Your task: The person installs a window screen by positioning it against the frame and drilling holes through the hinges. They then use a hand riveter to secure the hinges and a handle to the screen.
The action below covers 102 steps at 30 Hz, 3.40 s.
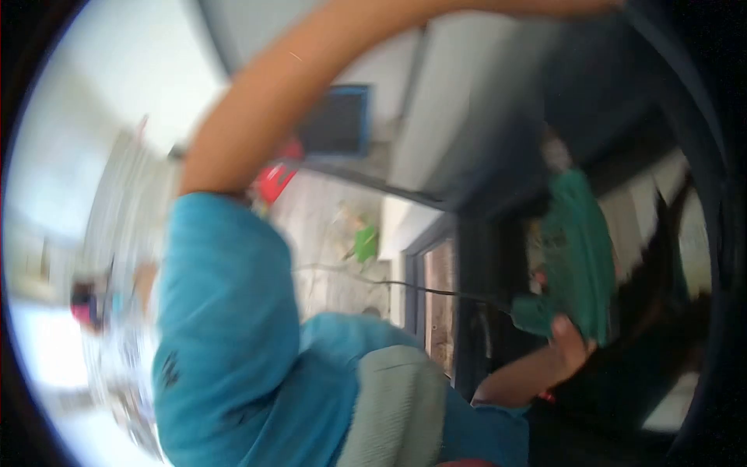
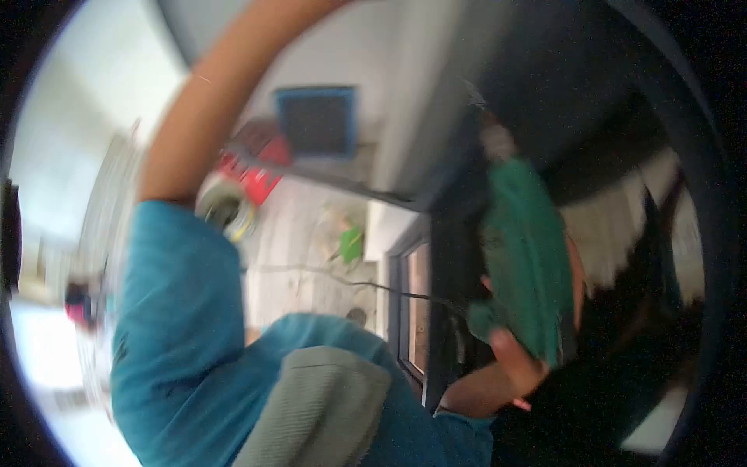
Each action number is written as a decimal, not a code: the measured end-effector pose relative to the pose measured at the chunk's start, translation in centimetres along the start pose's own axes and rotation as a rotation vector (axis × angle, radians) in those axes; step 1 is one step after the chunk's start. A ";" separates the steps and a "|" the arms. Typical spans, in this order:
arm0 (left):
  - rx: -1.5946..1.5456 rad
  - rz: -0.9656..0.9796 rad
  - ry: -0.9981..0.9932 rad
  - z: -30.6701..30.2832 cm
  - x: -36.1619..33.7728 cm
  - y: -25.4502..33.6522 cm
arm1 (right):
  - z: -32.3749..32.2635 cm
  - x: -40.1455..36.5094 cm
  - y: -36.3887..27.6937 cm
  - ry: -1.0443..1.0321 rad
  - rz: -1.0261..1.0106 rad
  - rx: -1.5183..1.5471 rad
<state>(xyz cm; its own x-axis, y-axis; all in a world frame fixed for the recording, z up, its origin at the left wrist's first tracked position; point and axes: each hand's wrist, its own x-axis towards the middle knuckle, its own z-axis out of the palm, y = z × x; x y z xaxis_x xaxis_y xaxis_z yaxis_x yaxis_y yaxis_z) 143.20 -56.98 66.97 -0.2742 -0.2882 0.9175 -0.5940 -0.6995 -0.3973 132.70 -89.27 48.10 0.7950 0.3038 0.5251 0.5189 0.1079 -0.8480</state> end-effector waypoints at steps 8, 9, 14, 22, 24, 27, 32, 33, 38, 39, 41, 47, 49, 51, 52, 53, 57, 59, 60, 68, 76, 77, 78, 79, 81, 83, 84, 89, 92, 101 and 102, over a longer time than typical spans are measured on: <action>-0.401 -1.837 0.124 -25.2 -32.4 23.1 | 18.6 -0.2 7.5 -0.687 0.165 0.072; -0.582 -2.021 0.189 -27.9 -32.5 25.8 | 22.0 -1.0 10.1 -0.802 -0.043 -0.025; -0.477 -2.215 0.848 -40.5 -32.8 29.2 | 40.3 -8.6 14.4 -1.241 0.007 0.053; 0.209 -2.163 1.498 -64.8 -29.2 36.8 | 65.0 -17.4 14.4 -1.920 -0.174 0.401; 0.298 -2.192 1.551 -68.2 -28.0 38.7 | 70.0 -18.5 17.4 -2.032 0.412 0.312; 0.346 -2.213 1.574 -72.2 -29.8 43.3 | 77.4 -21.7 27.0 -1.935 0.598 0.161; 0.692 -2.267 1.597 -73.9 -34.7 47.2 | 91.8 -25.6 40.8 -1.829 0.810 -0.140; 0.759 -2.274 1.691 -73.9 -36.2 48.5 | 94.8 -27.0 44.3 -1.807 0.720 -0.200; 0.729 -2.286 2.077 -76.5 -41.9 47.6 | 110.1 -33.8 61.7 -1.704 0.289 -0.535; 0.698 -2.286 2.126 -77.9 -42.8 44.8 | 113.3 -34.7 64.4 -1.706 0.253 -0.603; 0.638 -2.268 2.231 -80.4 -45.3 40.2 | 119.4 -36.4 69.5 -1.662 0.191 -0.656; 0.531 -2.085 2.494 -84.6 -56.6 39.5 | 132.4 -41.1 82.6 -1.622 0.008 -0.638; 0.505 -2.037 2.556 -85.3 -58.8 39.7 | 134.3 -43.0 85.2 -1.626 -0.060 -0.658; 0.494 -2.005 2.599 -86.0 -60.2 39.7 | 135.6 -44.1 86.7 -1.669 -0.027 -0.808; 0.490 -1.996 2.617 -86.3 -60.5 39.7 | 135.8 -44.6 87.5 -1.686 -0.008 -0.883; 0.487 -1.985 2.641 -86.5 -60.7 39.6 | 135.9 -44.9 88.1 -1.664 0.036 -0.905; 0.463 -1.949 2.682 -86.8 -61.1 39.3 | 136.3 -44.3 87.2 -1.657 0.026 -0.923; 0.450 -1.936 2.682 -86.9 -61.1 39.2 | 136.0 -44.3 87.9 -1.644 -0.039 -0.859; 0.447 -1.929 2.681 -86.9 -61.1 39.3 | 136.1 -44.5 88.2 -1.623 -0.029 -0.846; 0.411 -1.914 2.643 -86.1 -59.3 39.3 | 134.7 -42.1 86.6 -1.308 0.965 -0.312; 0.377 -2.061 2.430 -86.3 -55.4 38.2 | 131.8 -35.2 78.6 -1.042 1.356 -0.013; 0.370 -2.089 2.384 -86.4 -55.1 37.8 | 131.6 -34.1 77.0 -1.013 1.380 0.021; 0.378 -2.087 2.359 -86.4 -54.7 37.6 | 131.2 -33.0 75.3 -0.993 1.445 0.119; 0.385 -2.084 2.333 -86.1 -54.1 37.6 | 130.6 -32.0 73.0 -0.974 1.508 0.218; 0.376 -2.110 2.268 -86.0 -53.2 37.8 | 129.2 -29.4 66.9 -0.979 1.566 0.440; 0.376 -2.126 2.196 -86.3 -52.4 38.1 | 127.0 -25.7 56.7 -1.018 1.527 0.612; 0.368 -2.137 2.154 -86.7 -52.1 38.2 | 125.6 -23.5 50.7 -1.028 1.484 0.669; 0.330 -2.169 1.959 -87.1 -50.8 39.0 | 113.9 -12.2 19.5 -1.311 1.005 1.336; 0.309 -2.185 1.843 -87.0 -48.9 40.0 | 107.4 -9.1 8.0 -1.345 0.811 1.807; 0.359 -2.216 1.553 -84.5 -41.8 44.1 | 90.7 -11.1 -4.7 -1.313 0.397 1.911; 0.372 -2.210 1.579 -84.7 -41.4 44.6 | 89.7 -11.6 -5.4 -1.275 0.385 1.909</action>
<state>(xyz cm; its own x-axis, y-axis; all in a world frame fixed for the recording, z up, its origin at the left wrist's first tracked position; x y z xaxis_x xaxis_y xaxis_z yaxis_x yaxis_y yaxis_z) 64.03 -20.90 9.50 0.0119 0.6540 -0.7564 -0.5932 0.6135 0.5212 92.49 -8.45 40.13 -0.1720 0.6606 0.7307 -0.9311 0.1331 -0.3395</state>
